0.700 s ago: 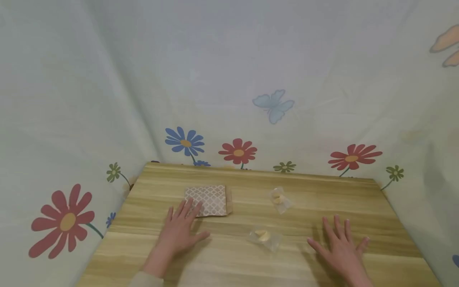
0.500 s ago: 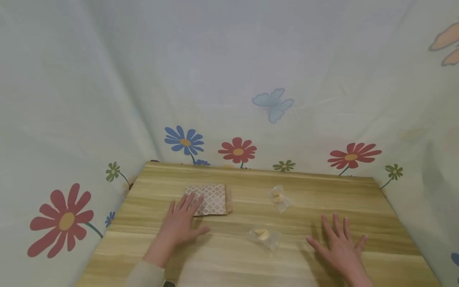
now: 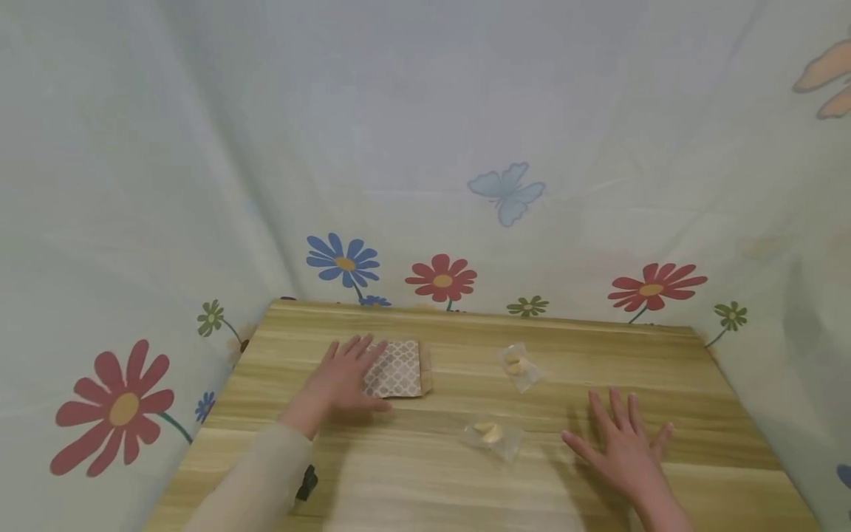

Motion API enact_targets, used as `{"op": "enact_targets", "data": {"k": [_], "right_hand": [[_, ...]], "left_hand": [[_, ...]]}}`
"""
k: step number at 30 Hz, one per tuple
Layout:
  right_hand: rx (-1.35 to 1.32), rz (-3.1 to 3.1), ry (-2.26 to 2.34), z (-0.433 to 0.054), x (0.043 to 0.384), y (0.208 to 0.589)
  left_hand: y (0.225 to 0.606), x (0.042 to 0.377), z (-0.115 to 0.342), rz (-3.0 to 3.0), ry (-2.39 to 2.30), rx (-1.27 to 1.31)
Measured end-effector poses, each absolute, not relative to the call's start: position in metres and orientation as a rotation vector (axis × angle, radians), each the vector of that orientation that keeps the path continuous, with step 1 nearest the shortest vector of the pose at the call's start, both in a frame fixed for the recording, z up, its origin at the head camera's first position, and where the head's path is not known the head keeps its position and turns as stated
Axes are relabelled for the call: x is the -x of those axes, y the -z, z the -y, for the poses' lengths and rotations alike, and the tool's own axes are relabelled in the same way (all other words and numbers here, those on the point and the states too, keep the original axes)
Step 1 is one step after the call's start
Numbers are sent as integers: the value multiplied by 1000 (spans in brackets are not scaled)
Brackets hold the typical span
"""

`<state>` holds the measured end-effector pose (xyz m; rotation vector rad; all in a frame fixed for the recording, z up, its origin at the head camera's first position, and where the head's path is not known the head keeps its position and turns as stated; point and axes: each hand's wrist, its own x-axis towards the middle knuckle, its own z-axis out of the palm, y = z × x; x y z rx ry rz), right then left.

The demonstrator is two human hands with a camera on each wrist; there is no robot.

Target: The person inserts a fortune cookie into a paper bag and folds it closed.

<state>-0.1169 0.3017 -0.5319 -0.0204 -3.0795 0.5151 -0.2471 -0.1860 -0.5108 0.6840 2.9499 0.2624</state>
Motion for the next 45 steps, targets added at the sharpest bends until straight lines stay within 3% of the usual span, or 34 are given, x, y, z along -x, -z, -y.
{"op": "enact_targets", "data": {"k": [21, 45], "right_hand": [[-47, 3068, -588, -286, 117, 525], [-20, 3074, -653, -287, 119, 530]], "left_hand": [[504, 281, 179, -2878, -192, -705], [524, 292, 170, -2812, -315, -618]]}}
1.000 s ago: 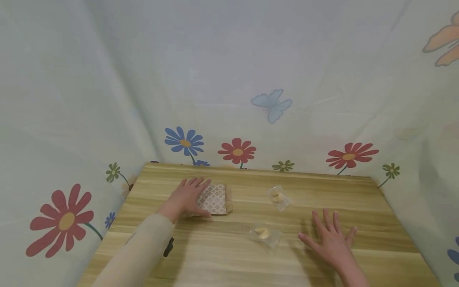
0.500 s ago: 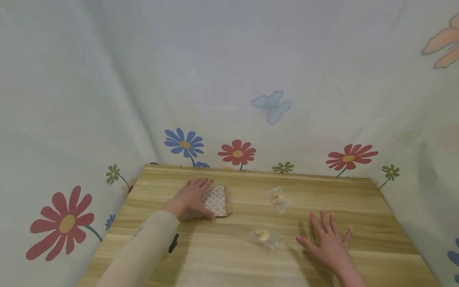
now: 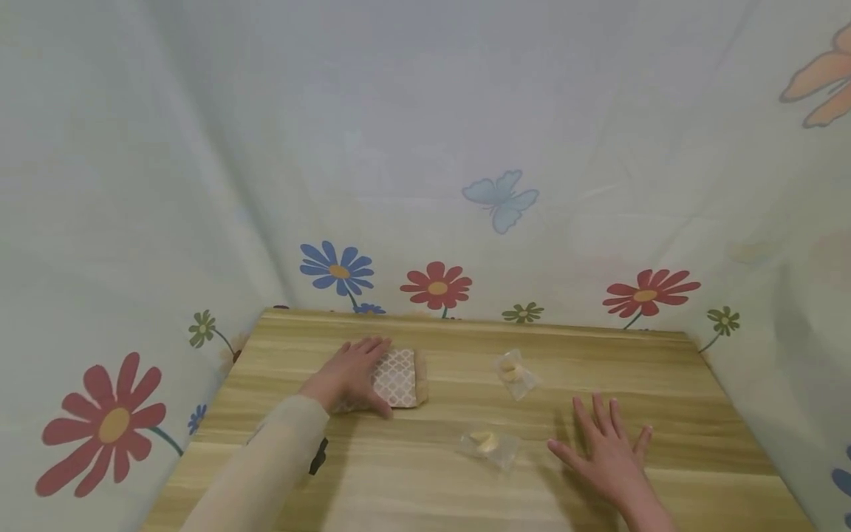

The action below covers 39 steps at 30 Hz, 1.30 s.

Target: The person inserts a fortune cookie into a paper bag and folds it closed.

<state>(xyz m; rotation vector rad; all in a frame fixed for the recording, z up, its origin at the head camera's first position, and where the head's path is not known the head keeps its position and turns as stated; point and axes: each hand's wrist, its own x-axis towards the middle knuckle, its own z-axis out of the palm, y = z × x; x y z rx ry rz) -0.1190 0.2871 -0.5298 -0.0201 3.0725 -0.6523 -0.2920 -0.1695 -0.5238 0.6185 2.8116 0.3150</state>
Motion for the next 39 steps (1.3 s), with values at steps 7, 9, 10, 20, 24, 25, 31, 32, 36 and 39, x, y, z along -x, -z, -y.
{"op": "enact_targets", "data": {"k": [7, 9, 10, 20, 24, 25, 31, 32, 36, 39], "right_hand": [[29, -3102, 632, -286, 119, 531], [34, -3111, 629, -286, 119, 531], [34, -3115, 629, -286, 120, 531], [14, -3112, 627, -286, 120, 532], [17, -3130, 628, -287, 121, 532], [17, -3133, 631, -288, 120, 533], [17, -3135, 644, -289, 119, 536], [20, -3137, 647, -289, 119, 536], [40, -3146, 663, -289, 122, 536], [51, -3144, 687, -289, 123, 536]], "left_hand": [[534, 292, 166, -2792, -303, -633], [534, 291, 165, -2782, -304, -641], [534, 290, 164, -2776, -304, -645], [530, 290, 163, -2778, -308, -659], [529, 291, 163, -2794, -330, -677], [529, 291, 163, -2794, -327, -678], [531, 288, 168, -2783, -405, -660], [531, 288, 169, -2782, -430, -651], [529, 288, 172, -2774, -513, -647], [527, 289, 174, -2768, -517, -675]]}}
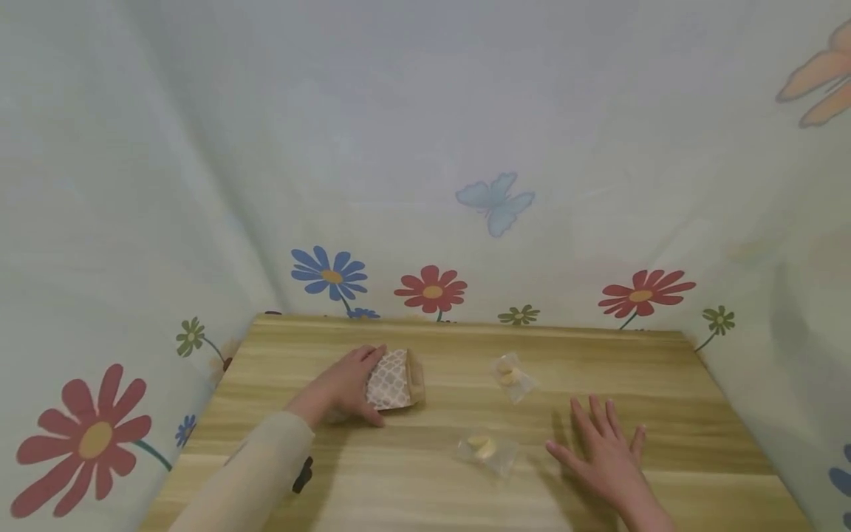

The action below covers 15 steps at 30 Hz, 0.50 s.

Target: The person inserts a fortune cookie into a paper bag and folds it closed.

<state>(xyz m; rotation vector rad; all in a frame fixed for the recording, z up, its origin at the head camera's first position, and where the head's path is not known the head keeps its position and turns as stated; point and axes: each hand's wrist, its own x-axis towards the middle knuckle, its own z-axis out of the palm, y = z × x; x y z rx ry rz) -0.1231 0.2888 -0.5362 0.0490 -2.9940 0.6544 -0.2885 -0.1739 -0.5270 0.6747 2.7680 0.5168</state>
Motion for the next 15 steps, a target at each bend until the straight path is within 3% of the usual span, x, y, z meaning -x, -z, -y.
{"op": "enact_targets", "data": {"k": [15], "right_hand": [[-49, 2978, -709, -291, 128, 529]], "left_hand": [[534, 292, 161, -2777, -553, -769]]}}
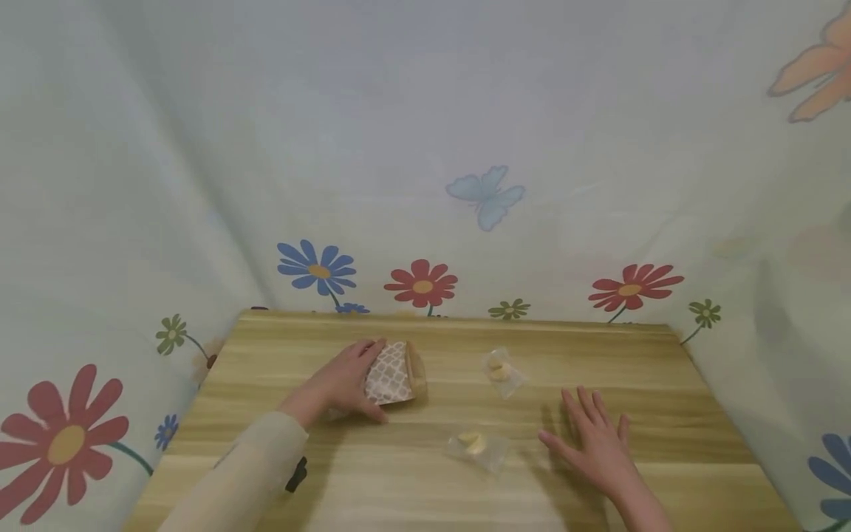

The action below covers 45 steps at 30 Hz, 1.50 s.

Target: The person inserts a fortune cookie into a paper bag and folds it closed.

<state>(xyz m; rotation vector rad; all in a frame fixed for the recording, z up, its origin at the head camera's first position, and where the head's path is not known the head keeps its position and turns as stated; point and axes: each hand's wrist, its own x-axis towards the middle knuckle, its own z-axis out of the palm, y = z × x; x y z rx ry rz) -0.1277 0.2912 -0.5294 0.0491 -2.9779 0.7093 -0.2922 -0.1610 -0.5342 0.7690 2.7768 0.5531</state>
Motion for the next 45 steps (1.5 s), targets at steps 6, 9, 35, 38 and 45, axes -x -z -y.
{"op": "enact_targets", "data": {"k": [6, 9, 35, 38, 45], "right_hand": [[-84, 2958, -691, -288, 135, 527], [-120, 2934, -718, -285, 139, 526], [-692, 2938, -1406, -226, 181, 522], [-769, 2942, -1418, -223, 183, 521], [-867, 2975, -1454, -220, 186, 524]], "left_hand": [[533, 291, 157, -2782, -547, -775], [533, 291, 156, -2793, -545, -788], [532, 265, 146, -2781, -717, -876], [534, 260, 142, -2776, -787, -838], [543, 252, 134, -2762, -881, -830]]}}
